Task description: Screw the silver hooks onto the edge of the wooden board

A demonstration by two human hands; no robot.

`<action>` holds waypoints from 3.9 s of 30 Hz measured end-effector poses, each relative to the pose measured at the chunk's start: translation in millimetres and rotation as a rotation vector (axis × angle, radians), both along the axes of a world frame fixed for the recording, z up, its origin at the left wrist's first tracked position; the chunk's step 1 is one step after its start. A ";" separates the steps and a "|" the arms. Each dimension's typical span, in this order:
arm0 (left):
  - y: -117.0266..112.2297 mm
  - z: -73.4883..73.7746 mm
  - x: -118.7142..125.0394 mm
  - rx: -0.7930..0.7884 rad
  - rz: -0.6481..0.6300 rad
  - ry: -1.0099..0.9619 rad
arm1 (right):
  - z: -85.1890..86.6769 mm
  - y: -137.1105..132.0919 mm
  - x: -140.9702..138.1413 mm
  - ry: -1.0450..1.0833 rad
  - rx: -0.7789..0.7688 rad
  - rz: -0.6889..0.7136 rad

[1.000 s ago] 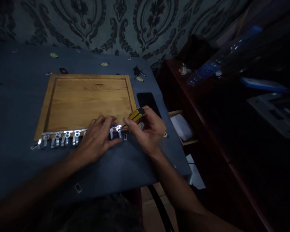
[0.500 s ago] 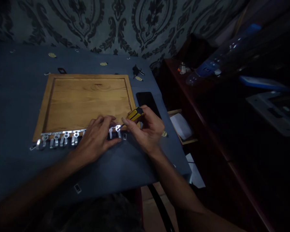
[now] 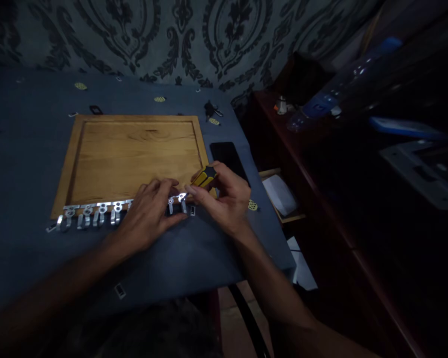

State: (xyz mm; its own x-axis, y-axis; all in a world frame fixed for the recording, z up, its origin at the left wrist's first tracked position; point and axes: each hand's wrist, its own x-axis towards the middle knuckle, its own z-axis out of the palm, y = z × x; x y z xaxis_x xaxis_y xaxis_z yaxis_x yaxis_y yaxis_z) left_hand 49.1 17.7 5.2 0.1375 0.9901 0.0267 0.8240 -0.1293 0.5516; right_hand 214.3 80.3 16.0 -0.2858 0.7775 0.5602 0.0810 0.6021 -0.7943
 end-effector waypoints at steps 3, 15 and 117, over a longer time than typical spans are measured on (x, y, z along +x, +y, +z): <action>0.2 1.2 0.0 -0.019 -0.008 0.008 | 1.0 0.1 -2.8 0.078 -0.075 0.028; -0.4 0.9 0.6 -0.006 -0.008 0.001 | 3.7 1.6 6.5 0.005 -0.183 0.161; -0.3 -2.2 0.1 0.012 -0.015 0.013 | 5.8 3.9 14.2 -0.072 -0.115 0.124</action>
State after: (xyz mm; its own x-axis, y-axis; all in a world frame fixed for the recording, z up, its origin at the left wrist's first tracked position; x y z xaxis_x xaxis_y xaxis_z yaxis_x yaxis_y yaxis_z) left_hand 49.2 17.4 3.0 0.1533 0.9875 0.0363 0.8292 -0.1485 0.5389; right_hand 228.5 84.3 21.8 -0.4194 0.7915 0.4446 0.0709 0.5168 -0.8532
